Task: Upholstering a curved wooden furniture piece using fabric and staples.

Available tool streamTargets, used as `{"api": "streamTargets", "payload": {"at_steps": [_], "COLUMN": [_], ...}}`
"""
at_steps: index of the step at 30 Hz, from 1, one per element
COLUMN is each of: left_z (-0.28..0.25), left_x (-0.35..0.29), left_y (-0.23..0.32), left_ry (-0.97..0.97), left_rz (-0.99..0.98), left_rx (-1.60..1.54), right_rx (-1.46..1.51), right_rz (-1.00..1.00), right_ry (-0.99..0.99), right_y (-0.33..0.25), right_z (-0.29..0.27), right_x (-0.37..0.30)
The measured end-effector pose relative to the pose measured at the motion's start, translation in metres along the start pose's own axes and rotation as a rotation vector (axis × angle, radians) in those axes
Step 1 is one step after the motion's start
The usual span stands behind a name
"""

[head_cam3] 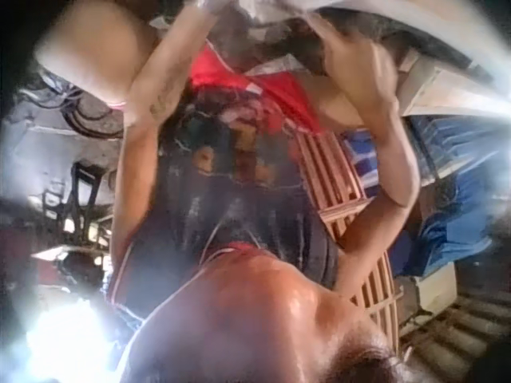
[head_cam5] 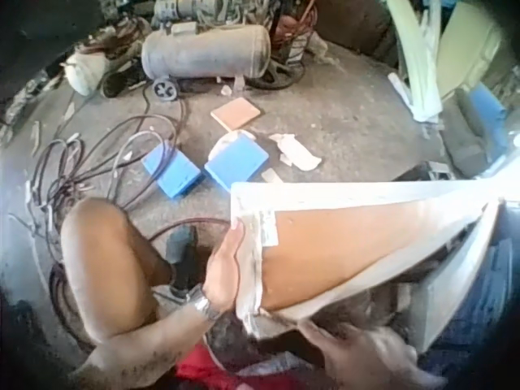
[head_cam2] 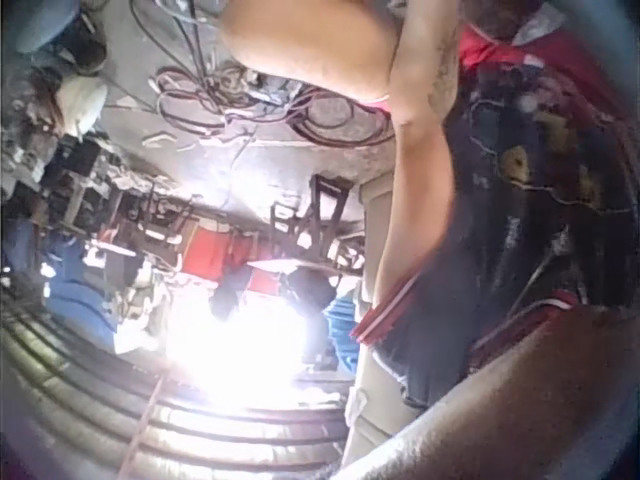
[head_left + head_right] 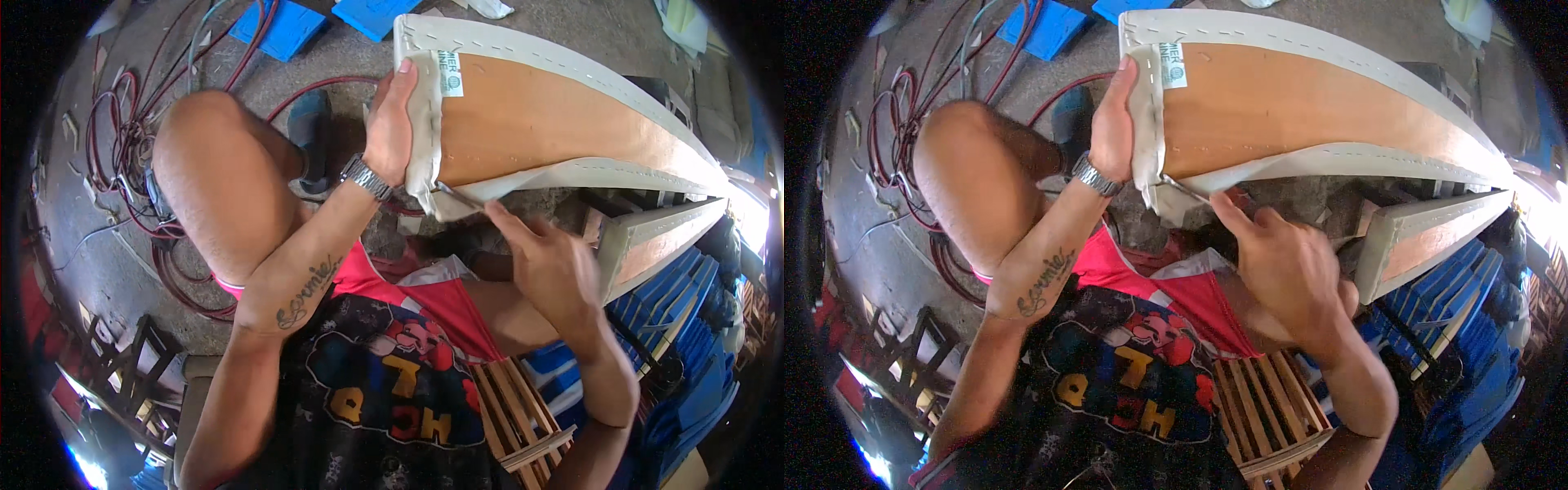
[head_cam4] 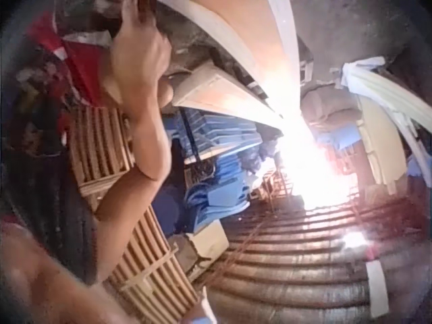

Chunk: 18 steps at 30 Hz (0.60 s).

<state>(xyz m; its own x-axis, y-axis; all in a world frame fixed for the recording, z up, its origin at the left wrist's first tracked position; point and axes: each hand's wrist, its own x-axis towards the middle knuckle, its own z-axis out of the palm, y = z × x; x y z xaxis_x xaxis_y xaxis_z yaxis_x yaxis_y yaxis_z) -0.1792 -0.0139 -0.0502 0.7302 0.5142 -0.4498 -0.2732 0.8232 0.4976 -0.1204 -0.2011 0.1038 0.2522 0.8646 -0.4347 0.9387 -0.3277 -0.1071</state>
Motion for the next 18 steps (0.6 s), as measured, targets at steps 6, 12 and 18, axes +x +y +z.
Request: {"api": "streamTargets", "payload": {"at_steps": [6, 12, 18], "left_z": [0.018, 0.01, -0.001], "left_x": [-0.007, -0.004, 0.005], "left_y": [0.008, 0.003, -0.005], "left_ry": [0.028, -0.103, -0.032], "left_rz": [-0.019, 0.021, 0.061], "left_rx": [0.05, -0.002, -0.019], "right_rx": [0.649, 0.239, 0.184], "right_rz": [0.011, 0.076, 0.084], "right_ry": [0.26, 0.184, 0.003], "right_y": [0.03, 0.014, 0.018], "right_z": [0.07, 0.013, 0.008], "right_x": [-0.001, -0.01, 0.003]}}
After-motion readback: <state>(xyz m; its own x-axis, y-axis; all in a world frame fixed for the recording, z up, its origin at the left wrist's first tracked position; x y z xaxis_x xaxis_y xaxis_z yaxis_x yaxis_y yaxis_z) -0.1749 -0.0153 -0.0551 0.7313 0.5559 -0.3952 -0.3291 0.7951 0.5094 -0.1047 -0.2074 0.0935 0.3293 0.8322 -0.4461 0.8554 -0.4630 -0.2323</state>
